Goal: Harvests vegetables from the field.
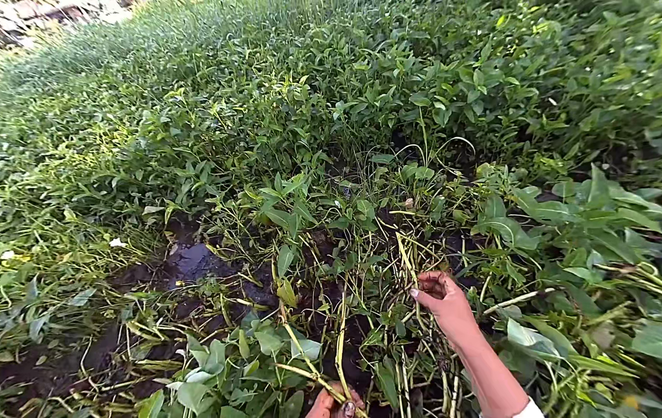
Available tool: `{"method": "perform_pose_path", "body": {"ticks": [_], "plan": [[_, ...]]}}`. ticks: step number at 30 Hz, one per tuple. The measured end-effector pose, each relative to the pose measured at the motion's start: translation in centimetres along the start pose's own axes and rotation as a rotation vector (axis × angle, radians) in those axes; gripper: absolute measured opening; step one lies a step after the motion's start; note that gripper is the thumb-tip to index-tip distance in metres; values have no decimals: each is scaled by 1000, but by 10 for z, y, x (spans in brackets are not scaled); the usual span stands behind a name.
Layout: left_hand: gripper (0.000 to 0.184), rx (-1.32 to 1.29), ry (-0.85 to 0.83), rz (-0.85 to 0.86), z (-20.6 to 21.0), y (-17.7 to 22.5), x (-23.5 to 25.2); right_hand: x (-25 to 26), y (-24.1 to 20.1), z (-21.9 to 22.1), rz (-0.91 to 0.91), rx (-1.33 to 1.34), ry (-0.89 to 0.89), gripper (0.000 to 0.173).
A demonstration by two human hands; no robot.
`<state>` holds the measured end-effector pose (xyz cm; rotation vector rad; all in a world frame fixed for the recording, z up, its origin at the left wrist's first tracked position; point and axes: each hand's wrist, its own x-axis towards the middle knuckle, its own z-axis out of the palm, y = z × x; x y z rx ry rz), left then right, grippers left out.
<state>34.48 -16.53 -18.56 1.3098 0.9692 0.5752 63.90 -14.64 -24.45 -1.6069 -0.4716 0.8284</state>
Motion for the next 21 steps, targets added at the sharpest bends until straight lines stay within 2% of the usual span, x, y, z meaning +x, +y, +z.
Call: {"method": "perform_pose_path", "body": {"ticks": [4, 9, 16, 21], "plan": [[18, 36, 44, -9, 20, 25, 15, -62, -12, -3, -62, 57, -168, 49], [20, 58, 56, 17, 43, 35, 20, -110, -23, 3, -97, 129, -229, 45], [29, 183, -19, 60, 58, 31, 7, -132, -34, 5, -163, 26, -255, 38], [24, 132, -3, 50, 49, 32, 16, -136, -41, 10, -206, -8, -258, 31]]}}
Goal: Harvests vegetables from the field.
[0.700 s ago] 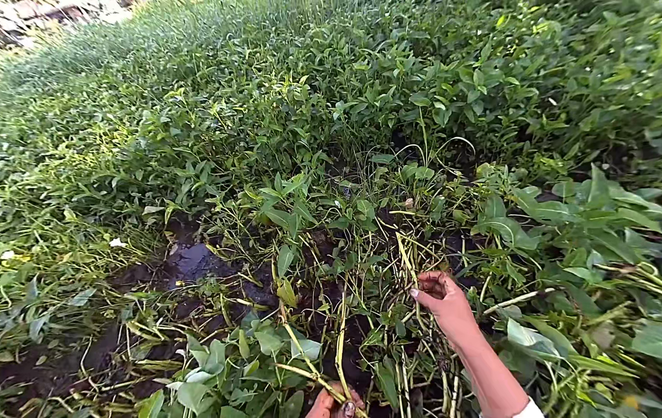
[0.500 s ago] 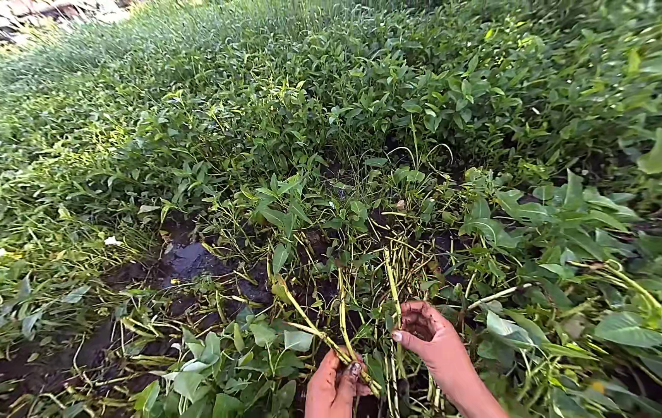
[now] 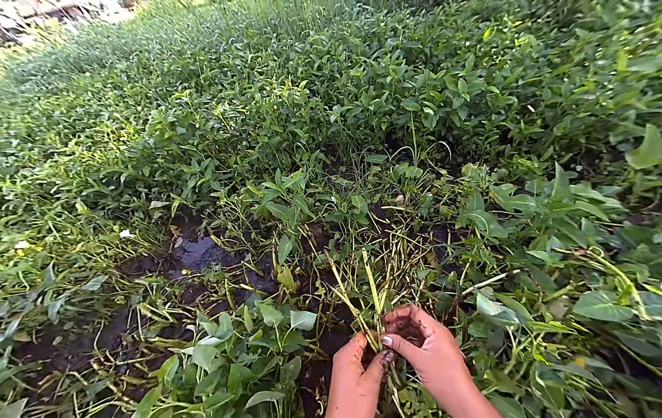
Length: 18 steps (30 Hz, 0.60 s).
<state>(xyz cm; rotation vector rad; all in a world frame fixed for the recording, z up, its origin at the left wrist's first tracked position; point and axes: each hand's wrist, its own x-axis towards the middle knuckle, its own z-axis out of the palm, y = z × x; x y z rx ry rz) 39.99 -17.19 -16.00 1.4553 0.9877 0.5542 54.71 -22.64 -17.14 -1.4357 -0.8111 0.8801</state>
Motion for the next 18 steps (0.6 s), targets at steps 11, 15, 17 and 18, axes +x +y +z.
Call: {"method": "perform_pose_path", "body": {"ticks": [11, 15, 17, 18], "plan": [[8, -70, 495, 28, -175, 117, 42, 115, -116, 162, -201, -570, -832, 33], [10, -119, 600, -151, -270, 169, -22, 113, -157, 251, -366, -472, -1196, 35], [12, -231, 650, -273, -299, 184, -70, 99, -163, 288, -343, -496, -1449, 35], [11, -262, 666, -325, -309, 187, -96, 86, -160, 302, -334, -499, -1546, 35]]}}
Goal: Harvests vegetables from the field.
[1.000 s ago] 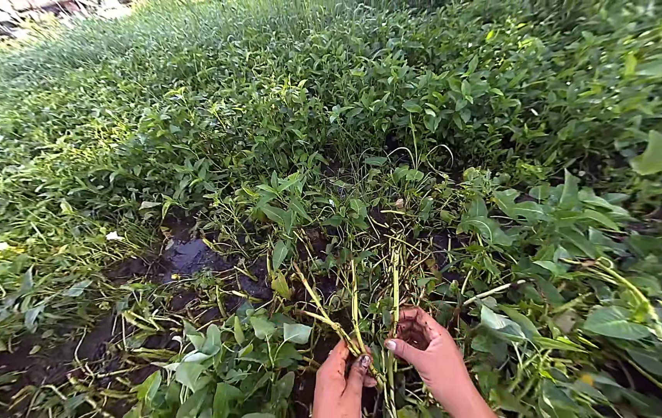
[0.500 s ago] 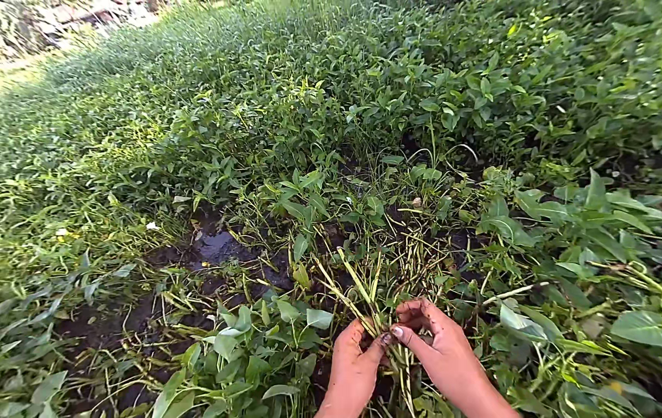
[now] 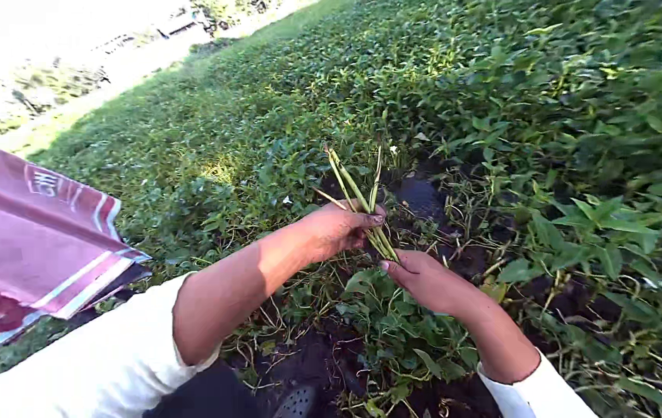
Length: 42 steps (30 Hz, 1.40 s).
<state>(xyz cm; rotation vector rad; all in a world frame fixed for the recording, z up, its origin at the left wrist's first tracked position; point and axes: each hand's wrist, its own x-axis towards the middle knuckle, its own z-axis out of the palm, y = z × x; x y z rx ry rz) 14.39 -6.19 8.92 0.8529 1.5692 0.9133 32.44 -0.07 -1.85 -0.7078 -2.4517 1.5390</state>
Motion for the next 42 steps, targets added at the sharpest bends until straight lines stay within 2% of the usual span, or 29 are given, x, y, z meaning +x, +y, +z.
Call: {"method": "perform_pose_path", "body": {"ticks": [3, 6, 9, 11, 14, 18, 22, 25, 29, 33, 37, 42], "plan": [[10, -41, 67, -158, -46, -31, -48, 21, -3, 47, -35, 19, -257, 39], [10, -109, 116, -228, -77, -90, -72, 36, 8, 104, -35, 68, -400, 42], [7, -83, 166, -260, -108, -155, -73, 46, 29, 161, 89, 1, -397, 45], [9, -6, 178, -252, -128, -207, -62, 34, 48, 200, 301, -132, -407, 59], [14, 139, 140, -271, -142, -275, -42, 5, 76, 263, 557, -284, -366, 63], [20, 190, 13, -305, -136, -350, -23, -16, 111, 317, 626, -304, -158, 57], [16, 187, -63, -280, -128, -394, -7, 4, 118, 329, 682, -359, -97, 53], [14, 217, -50, -201, -124, -414, 2, 21, 128, 300, 693, -353, -169, 48], [16, 363, -22, -24, -117, -430, 18, 59, 147, 253, 732, -250, -271, 46], [20, 498, -66, 163, -98, -443, 33, 64, 159, 243, 766, -237, -274, 46], [17, 411, -60, 295, -84, -455, 43, 60, 157, 244, 810, -192, -251, 47], [15, 384, -4, 360, -122, -477, 53, 57, 156, 246, 830, -154, -218, 44]]}}
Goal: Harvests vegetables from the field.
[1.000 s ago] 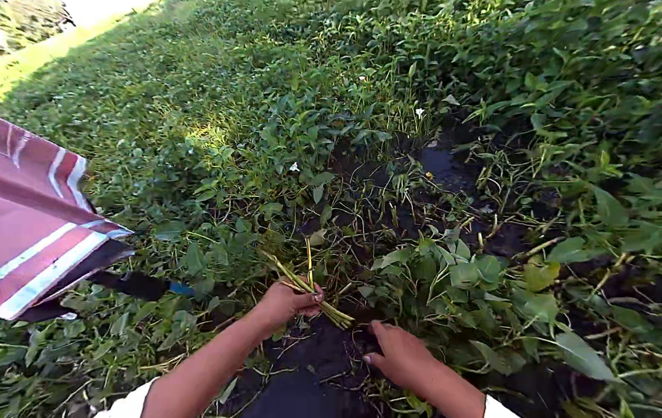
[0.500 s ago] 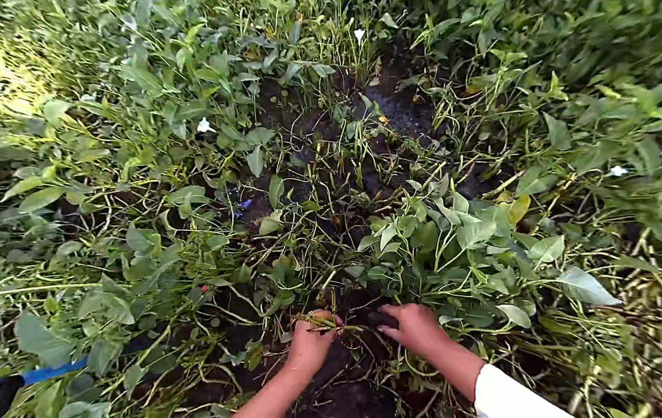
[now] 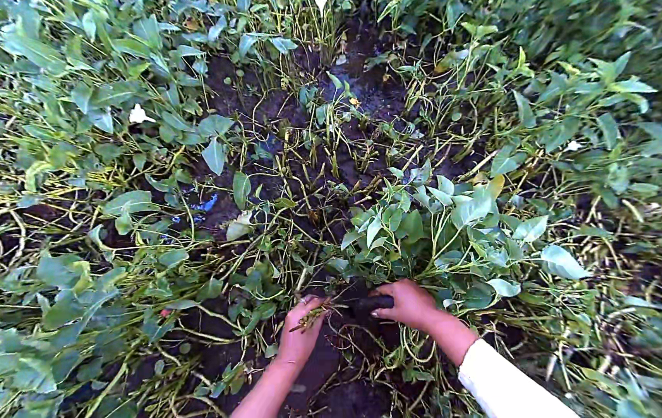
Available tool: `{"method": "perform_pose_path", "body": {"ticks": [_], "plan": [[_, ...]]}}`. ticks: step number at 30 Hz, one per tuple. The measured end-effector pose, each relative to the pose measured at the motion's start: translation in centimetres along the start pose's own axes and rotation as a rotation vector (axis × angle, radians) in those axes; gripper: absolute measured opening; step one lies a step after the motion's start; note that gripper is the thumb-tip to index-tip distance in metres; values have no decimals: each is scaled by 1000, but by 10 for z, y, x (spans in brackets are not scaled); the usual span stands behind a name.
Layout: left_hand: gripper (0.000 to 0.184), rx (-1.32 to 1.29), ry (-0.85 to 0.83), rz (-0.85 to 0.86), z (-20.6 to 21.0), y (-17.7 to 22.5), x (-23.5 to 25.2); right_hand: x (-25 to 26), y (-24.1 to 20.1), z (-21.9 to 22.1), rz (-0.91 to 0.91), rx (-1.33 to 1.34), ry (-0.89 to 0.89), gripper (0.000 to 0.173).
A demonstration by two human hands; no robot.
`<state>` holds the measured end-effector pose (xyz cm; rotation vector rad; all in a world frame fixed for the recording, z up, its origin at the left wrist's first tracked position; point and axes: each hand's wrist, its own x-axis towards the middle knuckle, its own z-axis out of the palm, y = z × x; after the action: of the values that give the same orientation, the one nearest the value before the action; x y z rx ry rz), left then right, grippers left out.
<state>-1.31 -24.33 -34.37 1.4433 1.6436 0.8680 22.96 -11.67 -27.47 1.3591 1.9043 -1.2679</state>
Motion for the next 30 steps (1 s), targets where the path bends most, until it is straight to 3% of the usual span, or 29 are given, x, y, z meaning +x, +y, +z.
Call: {"method": "perform_pose_path", "body": {"ticks": [6, 11, 15, 21, 26, 30], "plan": [[11, -191, -86, 52, 0, 1, -17, 2, 3, 7, 20, 20, 14, 42], [17, 50, -95, 111, 2, -22, -19, 2, 10, 16, 4, 29, 56, 41], [17, 183, -123, 146, -8, -14, -20, 3, 9, 18, 12, 33, 53, 40], [21, 369, -230, 156, 40, 6, -8, -1, 8, 23, -16, 34, 83, 39], [24, 320, -161, 35, 55, -8, -18, -16, -9, 32, 62, -51, 27, 45], [20, 253, -62, 93, 64, -22, -25, -47, -27, 36, 66, -180, 61, 54]]}}
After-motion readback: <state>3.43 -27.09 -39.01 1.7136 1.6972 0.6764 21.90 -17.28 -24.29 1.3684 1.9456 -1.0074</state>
